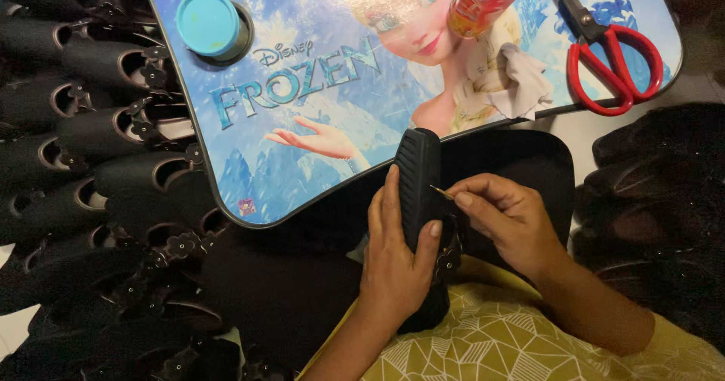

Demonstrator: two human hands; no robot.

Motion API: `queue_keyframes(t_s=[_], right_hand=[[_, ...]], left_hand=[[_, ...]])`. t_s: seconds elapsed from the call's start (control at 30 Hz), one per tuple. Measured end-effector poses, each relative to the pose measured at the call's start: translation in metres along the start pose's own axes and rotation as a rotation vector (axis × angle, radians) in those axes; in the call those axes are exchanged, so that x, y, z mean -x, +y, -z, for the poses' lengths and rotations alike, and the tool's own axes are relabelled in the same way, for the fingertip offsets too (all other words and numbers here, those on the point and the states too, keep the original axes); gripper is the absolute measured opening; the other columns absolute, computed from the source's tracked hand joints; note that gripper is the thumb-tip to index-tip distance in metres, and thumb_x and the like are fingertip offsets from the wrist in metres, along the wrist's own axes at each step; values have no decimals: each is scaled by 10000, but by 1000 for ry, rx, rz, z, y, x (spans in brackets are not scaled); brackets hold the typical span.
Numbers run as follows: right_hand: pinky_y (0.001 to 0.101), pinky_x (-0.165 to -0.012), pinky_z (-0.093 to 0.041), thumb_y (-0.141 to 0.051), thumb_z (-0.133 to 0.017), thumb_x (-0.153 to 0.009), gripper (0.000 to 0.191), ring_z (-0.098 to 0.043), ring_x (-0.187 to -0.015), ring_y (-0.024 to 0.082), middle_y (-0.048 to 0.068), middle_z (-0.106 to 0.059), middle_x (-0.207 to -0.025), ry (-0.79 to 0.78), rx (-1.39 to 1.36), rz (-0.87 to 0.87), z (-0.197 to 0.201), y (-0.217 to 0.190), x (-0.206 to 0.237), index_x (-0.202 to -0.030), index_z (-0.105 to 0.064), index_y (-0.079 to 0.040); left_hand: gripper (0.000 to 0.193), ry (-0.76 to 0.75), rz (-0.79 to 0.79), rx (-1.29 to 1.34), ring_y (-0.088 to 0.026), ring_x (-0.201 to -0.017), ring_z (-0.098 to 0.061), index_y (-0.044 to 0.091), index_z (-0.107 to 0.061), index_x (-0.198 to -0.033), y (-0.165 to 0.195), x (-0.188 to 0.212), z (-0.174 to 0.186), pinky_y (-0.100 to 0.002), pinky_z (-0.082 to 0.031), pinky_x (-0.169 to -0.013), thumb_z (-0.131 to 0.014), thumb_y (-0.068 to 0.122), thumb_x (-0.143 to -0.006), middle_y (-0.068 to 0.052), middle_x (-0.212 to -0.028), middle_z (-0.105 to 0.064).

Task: The person sits on the floor holding a black shoe and uses a small stick to apply glue along the shoe's edge. They then take white flower-shaped decorations, trim them with red-handled scissors, and press the decorations onto the shoe's strap.

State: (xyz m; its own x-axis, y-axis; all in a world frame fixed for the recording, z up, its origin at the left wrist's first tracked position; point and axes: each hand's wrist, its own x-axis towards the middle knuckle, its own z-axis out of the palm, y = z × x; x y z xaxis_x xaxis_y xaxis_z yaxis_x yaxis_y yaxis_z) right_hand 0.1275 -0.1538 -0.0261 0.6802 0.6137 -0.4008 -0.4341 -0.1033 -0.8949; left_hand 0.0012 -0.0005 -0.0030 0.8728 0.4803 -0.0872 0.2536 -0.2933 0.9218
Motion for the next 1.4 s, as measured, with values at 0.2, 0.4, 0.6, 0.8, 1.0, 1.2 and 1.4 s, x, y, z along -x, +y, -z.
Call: queue_keyframes(t_s=[0.2,0.4,0.6,0.8,1.0,1.2,1.4], right_hand=[[220,-442,-260,-154,-579,-1028,214,-366,-488,48,-32,-501,-631,-108,-123,-132,10,4,-3,-1061,-687,27],[179,-716,-490,-65,-646,-986,164,-614,-829,8,-25,-701,-923,81,295,246,-5,-3,5,-1133,-672,2],[200,-633,-462,-36,-731,-927,165,-562,-719,29,13,-697,-833,151,478,207,-15,-9,13,-1088,-734,-7],[190,-517,-346,-96,-617,-1000,181,-459,-597,21,-38,-598,-737,35,118,24,-2,-4,2,-1097,-724,13],[213,-424,-261,-171,-570,-1039,225,-349,-463,43,-54,-456,-591,-106,-173,-203,8,2,-4,-1064,-688,18],[198,-484,-331,-124,-608,-1024,181,-419,-545,26,-34,-552,-697,-6,-65,-13,1,-1,-2,-1098,-698,14],[210,-650,-478,-19,-745,-905,166,-589,-738,40,18,-699,-845,177,522,184,-11,-8,7,-1070,-733,-10]], left_hand=[[811,-1,3,-5,-489,-1391,-465,37,-190,-1634,-1,-1,-1,-509,-414,-1119,-596,363,-1012,-319,-1552,-368],[821,-20,31,-11,-496,-1377,-472,45,-183,-1636,0,0,1,-513,-425,-1103,-597,372,-1007,-312,-1552,-368],[813,-8,18,5,-495,-1372,-483,45,-182,-1635,1,-1,1,-513,-440,-1095,-594,364,-1010,-315,-1555,-364],[810,-26,51,10,-496,-1368,-480,44,-191,-1630,2,-1,1,-516,-434,-1087,-600,350,-1002,-316,-1549,-363],[805,-6,25,15,-487,-1377,-482,38,-201,-1629,1,-1,0,-513,-432,-1106,-598,355,-1004,-312,-1546,-378],[808,-25,42,3,-491,-1369,-478,40,-198,-1629,1,-1,1,-510,-429,-1096,-595,363,-1003,-317,-1553,-360],[818,-22,35,19,-489,-1359,-489,37,-189,-1630,0,-1,1,-514,-432,-1098,-599,368,-1003,-312,-1545,-371]])
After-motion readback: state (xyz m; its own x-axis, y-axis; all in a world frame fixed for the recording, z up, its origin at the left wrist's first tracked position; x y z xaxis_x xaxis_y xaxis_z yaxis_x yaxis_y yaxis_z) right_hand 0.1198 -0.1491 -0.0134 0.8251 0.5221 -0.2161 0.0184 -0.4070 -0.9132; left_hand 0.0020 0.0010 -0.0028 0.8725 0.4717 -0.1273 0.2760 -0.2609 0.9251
